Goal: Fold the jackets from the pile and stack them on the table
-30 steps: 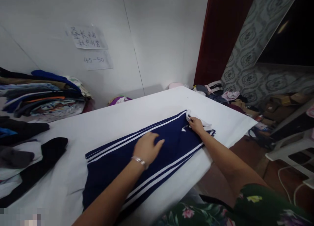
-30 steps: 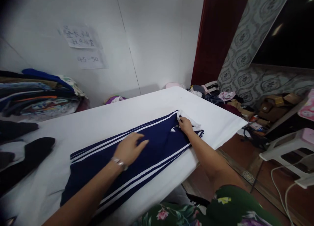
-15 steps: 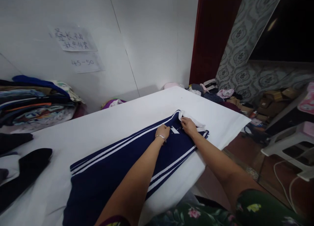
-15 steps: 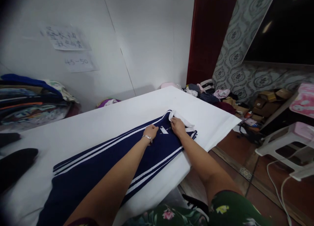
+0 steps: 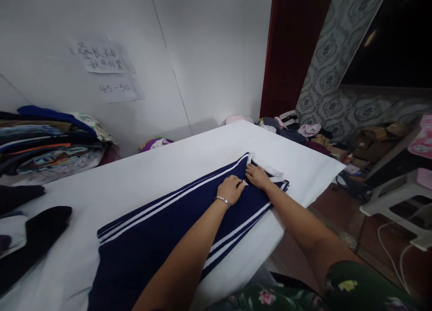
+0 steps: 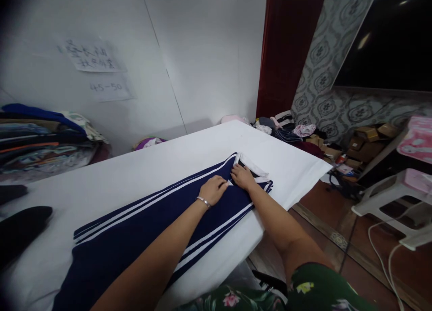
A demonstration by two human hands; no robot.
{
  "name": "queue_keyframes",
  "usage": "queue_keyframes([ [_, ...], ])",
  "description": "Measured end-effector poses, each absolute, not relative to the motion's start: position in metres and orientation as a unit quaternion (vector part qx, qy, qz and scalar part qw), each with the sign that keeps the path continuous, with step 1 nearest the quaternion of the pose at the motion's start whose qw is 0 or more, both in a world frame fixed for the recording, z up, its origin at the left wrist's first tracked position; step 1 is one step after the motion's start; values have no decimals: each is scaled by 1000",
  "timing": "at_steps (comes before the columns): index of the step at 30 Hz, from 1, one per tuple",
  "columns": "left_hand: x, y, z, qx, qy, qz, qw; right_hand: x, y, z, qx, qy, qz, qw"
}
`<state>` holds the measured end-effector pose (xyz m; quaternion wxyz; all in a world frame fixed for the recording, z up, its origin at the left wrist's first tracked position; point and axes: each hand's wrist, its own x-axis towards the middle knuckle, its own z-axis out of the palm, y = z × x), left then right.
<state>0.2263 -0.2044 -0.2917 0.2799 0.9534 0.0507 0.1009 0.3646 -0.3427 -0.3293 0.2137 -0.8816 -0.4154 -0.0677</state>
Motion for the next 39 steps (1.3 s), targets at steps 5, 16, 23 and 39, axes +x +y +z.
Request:
queue_keyframes([
  [5,214,-221,-292,989,-60,74,115,374,-349,-332,-899,-329,-125,261],
  [16,208,-201,-277,987,14,61,150,358,-336,-327,-890,-428,-13,157],
  [23,195,-181,-302,992,82,-12,90,351,-336,-318,-897,-406,-42,170],
  [39,199,-182,-301,995,78,-14,57,388,-321,-302,-890,-378,96,237],
])
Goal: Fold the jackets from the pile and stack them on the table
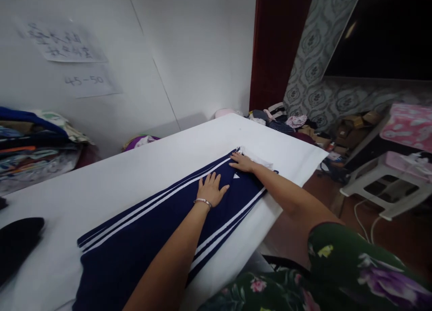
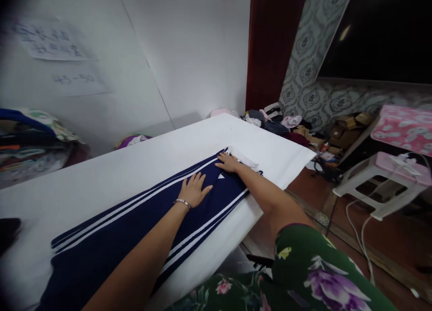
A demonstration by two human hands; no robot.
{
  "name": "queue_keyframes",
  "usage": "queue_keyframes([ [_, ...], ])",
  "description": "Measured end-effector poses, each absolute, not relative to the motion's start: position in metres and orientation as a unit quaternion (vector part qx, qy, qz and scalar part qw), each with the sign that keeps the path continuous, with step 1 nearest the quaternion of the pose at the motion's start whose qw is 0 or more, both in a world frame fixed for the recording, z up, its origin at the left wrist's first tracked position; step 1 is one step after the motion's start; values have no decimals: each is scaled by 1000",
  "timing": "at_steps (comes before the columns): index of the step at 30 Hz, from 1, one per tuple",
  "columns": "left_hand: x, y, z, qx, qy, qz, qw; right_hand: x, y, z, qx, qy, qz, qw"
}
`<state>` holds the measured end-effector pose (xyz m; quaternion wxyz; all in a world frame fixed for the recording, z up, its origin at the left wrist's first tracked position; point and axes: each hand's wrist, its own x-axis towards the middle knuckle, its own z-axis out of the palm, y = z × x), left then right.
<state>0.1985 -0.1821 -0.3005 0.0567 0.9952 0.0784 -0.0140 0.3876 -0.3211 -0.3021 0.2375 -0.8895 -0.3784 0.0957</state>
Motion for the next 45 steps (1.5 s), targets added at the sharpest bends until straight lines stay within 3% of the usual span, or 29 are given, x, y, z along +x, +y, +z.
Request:
queue_keyframes([
  [8,200,-182,-300,995,77,-11,57,388,-455,-278,-860,-249,-7,445],
  [14,203,-180,-305,995,78,-8,56,346,-506,-313,-854,-211,-18,475],
  [25,196,-180,-299,988,85,-22,125,344,-472,-322,-886,-360,-105,271],
  [29,196,-179,-295,982,95,-39,161,320,-445,-309,-855,-415,-160,266],
  [35,156,-173,-286,986,93,-38,134,275,-358,-294,-807,-502,-101,293],
  [40,84,-149,-278,985,113,-44,121,253,-303,-295,-820,-531,-22,212],
  [45,2,-109,-274,967,239,-25,87,243,-288,-311,-816,-567,22,113],
])
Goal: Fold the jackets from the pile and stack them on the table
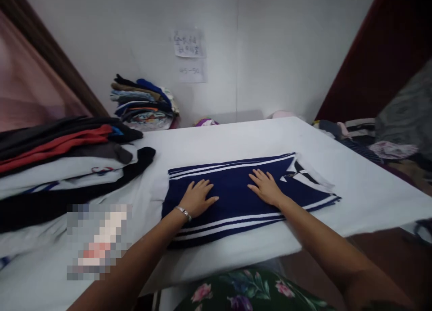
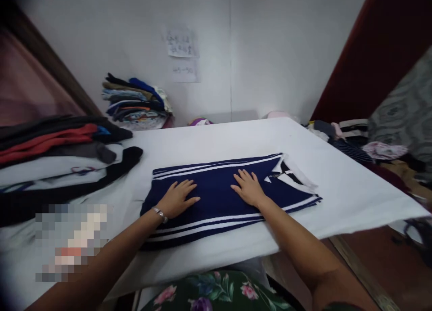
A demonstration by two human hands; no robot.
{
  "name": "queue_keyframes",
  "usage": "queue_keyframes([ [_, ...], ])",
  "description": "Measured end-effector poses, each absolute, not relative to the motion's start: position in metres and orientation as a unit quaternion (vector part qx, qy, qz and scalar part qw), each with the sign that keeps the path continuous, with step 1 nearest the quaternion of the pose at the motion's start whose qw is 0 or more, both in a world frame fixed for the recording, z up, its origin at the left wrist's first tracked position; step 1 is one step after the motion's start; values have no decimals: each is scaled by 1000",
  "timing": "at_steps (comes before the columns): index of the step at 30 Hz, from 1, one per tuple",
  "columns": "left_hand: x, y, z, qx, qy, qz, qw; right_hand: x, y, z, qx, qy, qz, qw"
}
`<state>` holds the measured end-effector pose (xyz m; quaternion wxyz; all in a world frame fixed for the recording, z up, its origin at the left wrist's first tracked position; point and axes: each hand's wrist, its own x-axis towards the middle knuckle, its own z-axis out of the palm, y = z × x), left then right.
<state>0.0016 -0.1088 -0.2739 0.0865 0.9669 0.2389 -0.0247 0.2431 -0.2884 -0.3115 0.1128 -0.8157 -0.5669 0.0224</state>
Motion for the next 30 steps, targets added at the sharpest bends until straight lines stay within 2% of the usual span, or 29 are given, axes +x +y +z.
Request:
queue_keyframes([
  [6,-70,-71,-279,873,478,95,23,248,-290,-330,-812,-573,-13,116],
  [10,-84,-60,-281,816,564,108,69,253,-294,-337,-801,-576,-19,162],
  [15,-89,-43,-286,774,608,91,151,258,-301,-336,-774,-578,39,254],
  [24,-98,-42,-289,800,552,180,153,250,-323,-316,-749,-592,66,290],
  [27,-112,-68,-282,845,443,273,125,245,-364,-309,-729,-602,57,320],
  [30,-127,-102,-279,905,290,284,126,248,-415,-310,-732,-607,26,309],
])
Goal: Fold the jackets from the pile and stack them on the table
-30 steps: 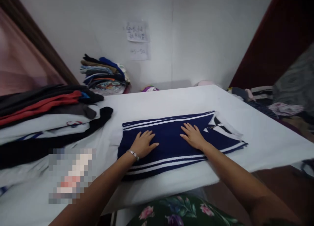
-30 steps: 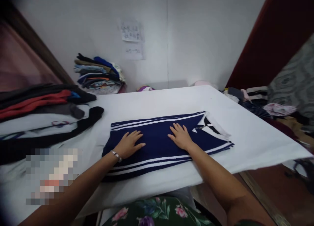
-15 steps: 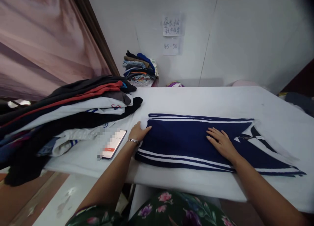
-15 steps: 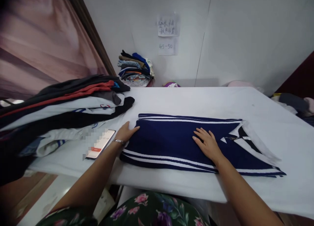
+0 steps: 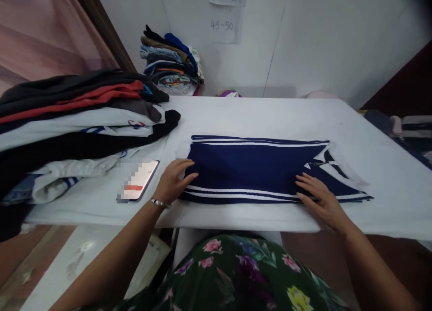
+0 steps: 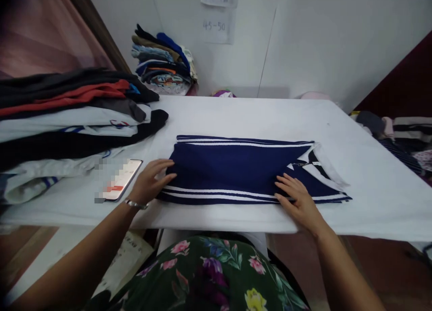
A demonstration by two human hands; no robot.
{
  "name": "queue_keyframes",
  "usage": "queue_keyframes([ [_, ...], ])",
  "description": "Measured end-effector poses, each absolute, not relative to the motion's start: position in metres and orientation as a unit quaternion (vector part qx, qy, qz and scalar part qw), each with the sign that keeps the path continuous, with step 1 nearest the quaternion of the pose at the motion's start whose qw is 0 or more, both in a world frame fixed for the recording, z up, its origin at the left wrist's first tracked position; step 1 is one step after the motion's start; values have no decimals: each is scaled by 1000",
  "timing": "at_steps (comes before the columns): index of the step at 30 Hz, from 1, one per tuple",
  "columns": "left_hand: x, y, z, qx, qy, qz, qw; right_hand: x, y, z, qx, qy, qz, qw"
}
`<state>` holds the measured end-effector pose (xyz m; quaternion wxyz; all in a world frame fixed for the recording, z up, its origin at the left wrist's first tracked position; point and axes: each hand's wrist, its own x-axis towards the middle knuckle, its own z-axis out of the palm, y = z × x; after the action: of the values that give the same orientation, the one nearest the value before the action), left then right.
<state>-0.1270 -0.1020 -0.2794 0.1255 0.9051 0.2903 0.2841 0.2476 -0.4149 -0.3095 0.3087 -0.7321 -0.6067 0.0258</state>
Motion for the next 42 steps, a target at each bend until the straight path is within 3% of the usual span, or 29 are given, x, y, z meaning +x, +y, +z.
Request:
queue_keyframes([
  [4,-140,-129,-285,953,182,208,122,265,-471,-323,-780,-578,-35,240],
  [10,-142,-123,-293,963,200,136,118,287,-493,-337,-802,-546,-111,213],
  [14,-137,-119,-288,953,254,111,124,289,-480,-334,-823,-527,-80,198],
  [20,-134,-122,-279,931,319,171,46,293,-462,-327,-825,-489,-81,272],
  [29,-145,-107,-289,961,247,104,62,311,-475,-336,-840,-517,-107,128],
  [35,-146,-93,-277,953,270,134,-8,317,-455,-326,-851,-482,-151,145],
  [42,-159,-92,-294,975,211,52,39,326,-464,-343,-823,-548,-89,121],
])
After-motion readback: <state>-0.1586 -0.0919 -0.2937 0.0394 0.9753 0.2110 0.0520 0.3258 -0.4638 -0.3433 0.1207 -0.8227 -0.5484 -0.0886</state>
